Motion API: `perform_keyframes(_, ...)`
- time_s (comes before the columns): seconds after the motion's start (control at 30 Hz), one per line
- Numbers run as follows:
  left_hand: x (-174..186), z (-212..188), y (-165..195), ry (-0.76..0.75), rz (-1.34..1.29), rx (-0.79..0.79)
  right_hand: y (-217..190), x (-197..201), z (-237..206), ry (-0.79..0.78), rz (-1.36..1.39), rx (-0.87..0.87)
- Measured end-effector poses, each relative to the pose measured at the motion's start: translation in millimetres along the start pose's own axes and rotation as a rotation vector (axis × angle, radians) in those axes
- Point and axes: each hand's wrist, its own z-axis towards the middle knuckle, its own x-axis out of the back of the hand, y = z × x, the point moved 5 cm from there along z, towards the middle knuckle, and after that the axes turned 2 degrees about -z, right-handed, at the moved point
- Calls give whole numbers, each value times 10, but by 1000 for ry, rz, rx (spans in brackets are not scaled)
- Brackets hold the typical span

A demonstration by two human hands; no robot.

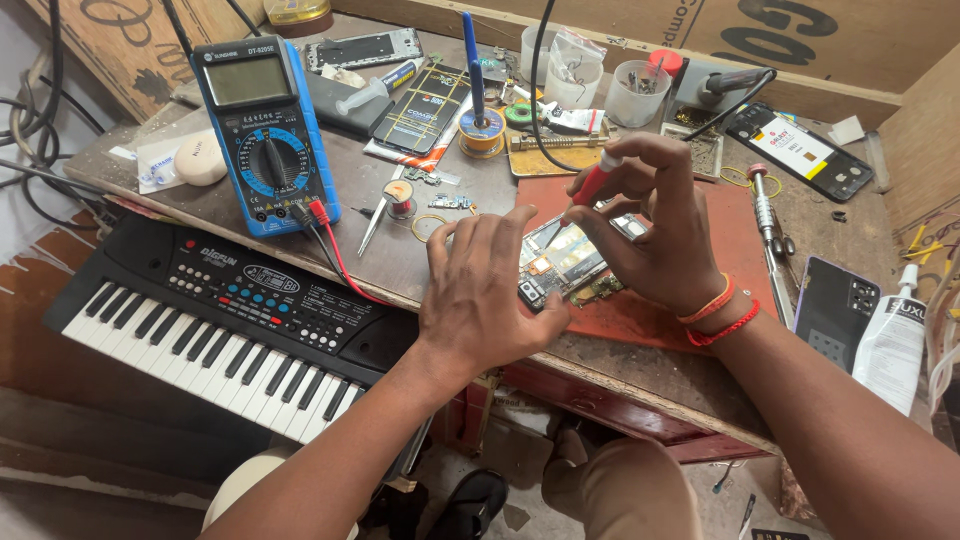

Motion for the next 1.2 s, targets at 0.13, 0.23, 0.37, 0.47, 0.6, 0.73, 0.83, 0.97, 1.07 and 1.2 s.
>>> perform_keyframes(0.13,-39,1,-15,-9,1,10,30,10,4,6,49,-49)
perform_keyframes(0.23,-64,14,-11,-26,6,4,33,25,6,4,34,-35)
perform_keyframes(0.37,-60,30,-4,-42,-4,3,38,34,-1,2,52,-19)
perform_keyframes(0.47,-19,26,14,-25,6,-23,47,24,-10,1,60,-22)
perform_keyframes(0.6,22,22,11,-35,12,-17,73,-2,-12,-5,115,-43)
perform_keyframes(0.73,15,28,14,-45,-16,-44,84,13,-20,-3,88,-52)
perform_keyframes(0.83,2,34,18,-48,-20,-45,93,21,-23,1,94,-62)
perform_keyframes(0.97,-8,50,15,-48,-13,-42,105,21,-29,-7,102,-65)
perform_keyframes(1.07,-12,42,6,-53,-13,-36,109,1,-35,-10,81,-67)
perform_keyframes(1.2,-18,33,-4,-55,-15,-37,107,-13,-16,-11,69,-69)
